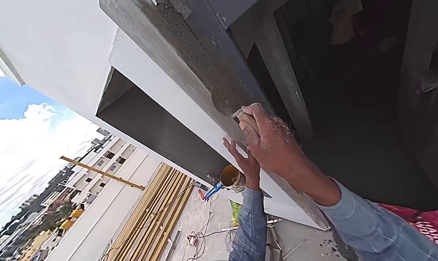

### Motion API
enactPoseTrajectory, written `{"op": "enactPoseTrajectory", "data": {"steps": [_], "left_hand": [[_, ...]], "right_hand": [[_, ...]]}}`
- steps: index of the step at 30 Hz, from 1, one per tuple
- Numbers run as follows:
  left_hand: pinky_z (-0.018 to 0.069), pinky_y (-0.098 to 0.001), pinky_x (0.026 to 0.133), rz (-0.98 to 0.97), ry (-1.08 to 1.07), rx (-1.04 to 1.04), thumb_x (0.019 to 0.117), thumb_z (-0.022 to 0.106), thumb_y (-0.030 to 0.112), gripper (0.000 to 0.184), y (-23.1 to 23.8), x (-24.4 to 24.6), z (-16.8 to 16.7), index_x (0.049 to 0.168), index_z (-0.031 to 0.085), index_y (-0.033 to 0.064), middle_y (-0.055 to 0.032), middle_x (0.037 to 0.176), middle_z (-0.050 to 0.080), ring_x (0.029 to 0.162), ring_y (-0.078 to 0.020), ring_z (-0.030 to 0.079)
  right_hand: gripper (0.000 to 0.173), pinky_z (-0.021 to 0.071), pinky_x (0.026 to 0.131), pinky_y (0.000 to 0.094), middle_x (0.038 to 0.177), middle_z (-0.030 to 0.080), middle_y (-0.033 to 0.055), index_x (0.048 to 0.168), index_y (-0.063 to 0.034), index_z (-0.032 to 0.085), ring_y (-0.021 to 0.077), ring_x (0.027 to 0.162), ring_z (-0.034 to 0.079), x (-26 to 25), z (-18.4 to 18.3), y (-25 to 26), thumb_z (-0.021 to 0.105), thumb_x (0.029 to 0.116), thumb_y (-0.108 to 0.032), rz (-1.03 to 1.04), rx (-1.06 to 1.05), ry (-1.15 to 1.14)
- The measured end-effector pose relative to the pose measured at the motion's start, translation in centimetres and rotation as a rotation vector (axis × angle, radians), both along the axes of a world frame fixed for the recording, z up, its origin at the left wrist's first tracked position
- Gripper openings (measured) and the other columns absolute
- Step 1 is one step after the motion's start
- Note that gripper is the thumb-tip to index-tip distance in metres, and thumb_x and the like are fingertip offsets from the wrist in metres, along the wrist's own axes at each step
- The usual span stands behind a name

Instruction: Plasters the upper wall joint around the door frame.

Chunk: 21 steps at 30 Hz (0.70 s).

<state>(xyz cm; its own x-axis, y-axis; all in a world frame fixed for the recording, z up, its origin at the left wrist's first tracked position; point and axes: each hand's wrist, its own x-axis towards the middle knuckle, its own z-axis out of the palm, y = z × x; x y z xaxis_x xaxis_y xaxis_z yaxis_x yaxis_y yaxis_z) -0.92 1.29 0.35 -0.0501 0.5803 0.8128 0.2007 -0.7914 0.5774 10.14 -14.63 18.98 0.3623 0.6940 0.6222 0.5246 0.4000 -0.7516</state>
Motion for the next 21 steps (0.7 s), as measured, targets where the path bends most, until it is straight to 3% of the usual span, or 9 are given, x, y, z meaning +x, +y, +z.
{"op": "enactPoseTrajectory", "data": {"steps": [2, 6, 10, 14, 21], "left_hand": [[0.0235, -0.046, 0.124, 0.006, -0.008, -0.064, 0.0924, 0.062, 0.052, 0.089, -0.6, 0.0, 0.4, 0.157, 0.026, 0.0024, -0.0254, 0.168, 0.007, 0.156, -0.0352, 0.012], [0.0231, -0.0445, 0.124, 0.016, -0.002, -0.064, 0.0933, 0.061, 0.058, 0.095, -1.1, 0.1, 1.0, 0.154, 0.026, -0.0067, -0.0322, 0.165, 0.006, 0.155, -0.0397, 0.011], [0.0178, -0.0465, 0.125, 0.018, -0.015, -0.051, 0.0918, 0.065, 0.038, 0.081, -1.5, 0.2, 1.5, 0.149, 0.034, -0.0098, -0.0339, 0.165, 0.007, 0.155, -0.0423, 0.008], [0.0175, -0.047, 0.125, 0.028, 0.0, -0.035, 0.0931, 0.065, 0.033, 0.076, -1.7, 0.2, 1.8, 0.148, 0.035, -0.0112, -0.0353, 0.164, 0.007, 0.155, -0.0435, 0.008], [0.0175, -0.0489, 0.125, 0.03, -0.026, -0.066, 0.0924, 0.064, 0.043, 0.085, -1.9, 0.4, 1.8, 0.152, 0.033, -0.0093, -0.0336, 0.165, 0.007, 0.155, -0.0446, 0.008]], "right_hand": [[0.024, 0.0542, 0.063, 0.0376, 0.085, 0.066, 0.0052, 0.124, -0.0102, 0.061, 0.0186, 0.074, 0.066, 0.5, 1.6, 0.1, 0.057, 0.1044, -0.023, 0.007, 0.013, -0.024], [0.022, 0.0537, 0.065, 0.039, 0.086, 0.065, 0.0057, 0.122, -0.01, 0.06, 0.0196, 0.077, 0.066, 0.7, 2.3, -0.1, 0.056, 0.1053, -0.024, 0.003, -0.001, -0.059], [0.028, 0.0545, 0.067, 0.0407, 0.091, 0.066, 0.0086, 0.13, -0.0108, 0.056, 0.0223, 0.081, 0.067, 0.7, 4.7, -0.1, 0.054, 0.1069, -0.026, -0.012, -0.002, -0.111], [0.029, 0.0519, 0.059, 0.0411, 0.089, 0.065, 0.0113, 0.132, -0.0104, 0.054, 0.0248, 0.075, 0.065, 1.2, 7.1, -0.4, 0.053, 0.1077, -0.025, 0.027, 0.042, -0.133], [0.025, 0.0509, 0.058, 0.0405, 0.086, 0.062, 0.0092, 0.129, -0.0112, 0.054, 0.0236, 0.073, 0.064, 1.5, 10.1, 0.4, 0.051, 0.1084, -0.025, -0.009, 0.079, -0.173]]}}
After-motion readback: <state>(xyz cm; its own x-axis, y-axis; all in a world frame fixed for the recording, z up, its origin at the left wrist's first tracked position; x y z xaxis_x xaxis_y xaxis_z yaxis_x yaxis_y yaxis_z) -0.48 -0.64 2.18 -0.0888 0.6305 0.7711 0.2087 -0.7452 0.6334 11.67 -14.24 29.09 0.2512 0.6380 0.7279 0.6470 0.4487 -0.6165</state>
